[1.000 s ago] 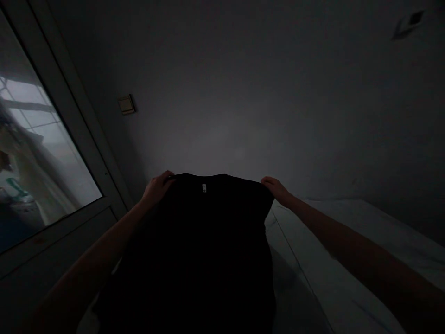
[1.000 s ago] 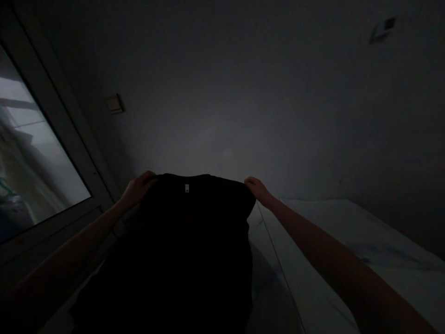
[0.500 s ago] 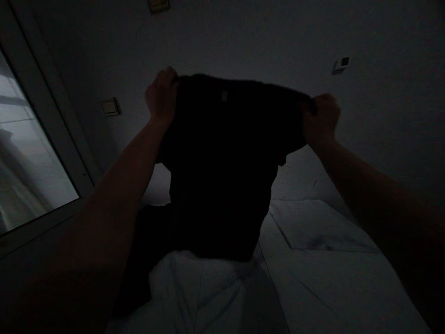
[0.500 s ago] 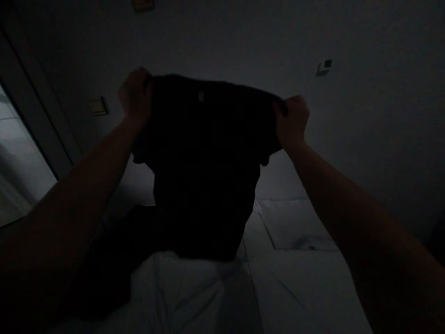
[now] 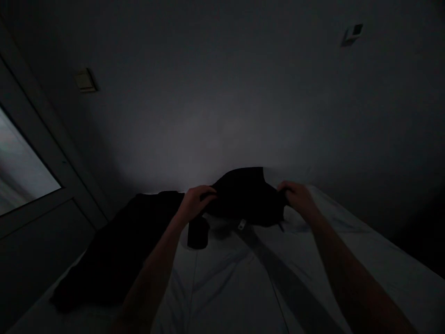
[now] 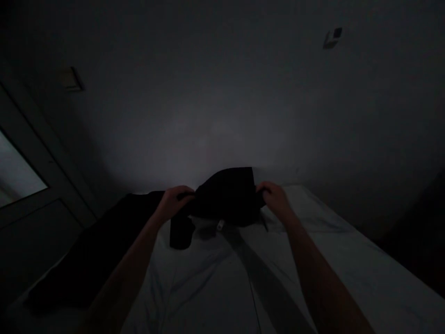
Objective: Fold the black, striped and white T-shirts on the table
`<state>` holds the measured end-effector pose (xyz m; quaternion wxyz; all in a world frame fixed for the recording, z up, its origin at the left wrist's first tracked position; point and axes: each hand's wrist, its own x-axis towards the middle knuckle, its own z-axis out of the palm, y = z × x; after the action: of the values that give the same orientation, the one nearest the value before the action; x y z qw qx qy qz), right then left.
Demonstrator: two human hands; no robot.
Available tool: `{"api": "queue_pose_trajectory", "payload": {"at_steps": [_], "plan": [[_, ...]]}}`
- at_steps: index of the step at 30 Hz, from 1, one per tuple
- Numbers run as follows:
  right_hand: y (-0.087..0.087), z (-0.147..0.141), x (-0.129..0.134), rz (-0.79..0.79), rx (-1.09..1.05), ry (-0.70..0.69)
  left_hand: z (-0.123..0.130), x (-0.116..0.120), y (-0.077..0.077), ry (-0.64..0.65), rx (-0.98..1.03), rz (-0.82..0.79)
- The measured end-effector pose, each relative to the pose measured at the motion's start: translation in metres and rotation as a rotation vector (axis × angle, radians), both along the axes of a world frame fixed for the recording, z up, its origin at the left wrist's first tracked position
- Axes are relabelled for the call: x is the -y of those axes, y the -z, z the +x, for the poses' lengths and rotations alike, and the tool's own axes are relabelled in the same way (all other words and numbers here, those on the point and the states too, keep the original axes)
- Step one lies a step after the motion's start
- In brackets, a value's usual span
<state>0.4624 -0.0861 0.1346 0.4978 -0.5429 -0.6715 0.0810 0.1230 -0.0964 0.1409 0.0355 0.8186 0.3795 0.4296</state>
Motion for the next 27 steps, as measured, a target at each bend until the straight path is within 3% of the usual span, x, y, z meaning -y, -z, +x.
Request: {"api": "queue_pose_trajectory", "payload": {"at_steps": [2,4,10,14,21,27], "plan": [[0.012,-0.029,0.0,-0.069,-0.052,-0.152,0.004,-0.005,0.022,-0.032,0.059,-0.05],[0.016,-0.059,0.003,-0.074,-0.061,-0.247,0.01,-0.007,0.03,-0.052,0.096,-0.069],[0.018,-0.125,0.017,-0.087,0.097,-0.35,0.02,-0.005,0.026,-0.082,0.094,-0.054],[0.021,-0.131,0.014,-0.112,0.131,-0.354,0.014,-0.001,0.022,-0.01,0.049,-0.062],[0.023,-0.112,0.002,-0.256,0.132,-0.517,-0.003,-0.003,0.012,0.088,0.002,-0.158],[0.025,-0.126,0.005,-0.2,0.072,-0.549,0.022,0.011,0.017,0.032,-0.178,-0.137]]}}
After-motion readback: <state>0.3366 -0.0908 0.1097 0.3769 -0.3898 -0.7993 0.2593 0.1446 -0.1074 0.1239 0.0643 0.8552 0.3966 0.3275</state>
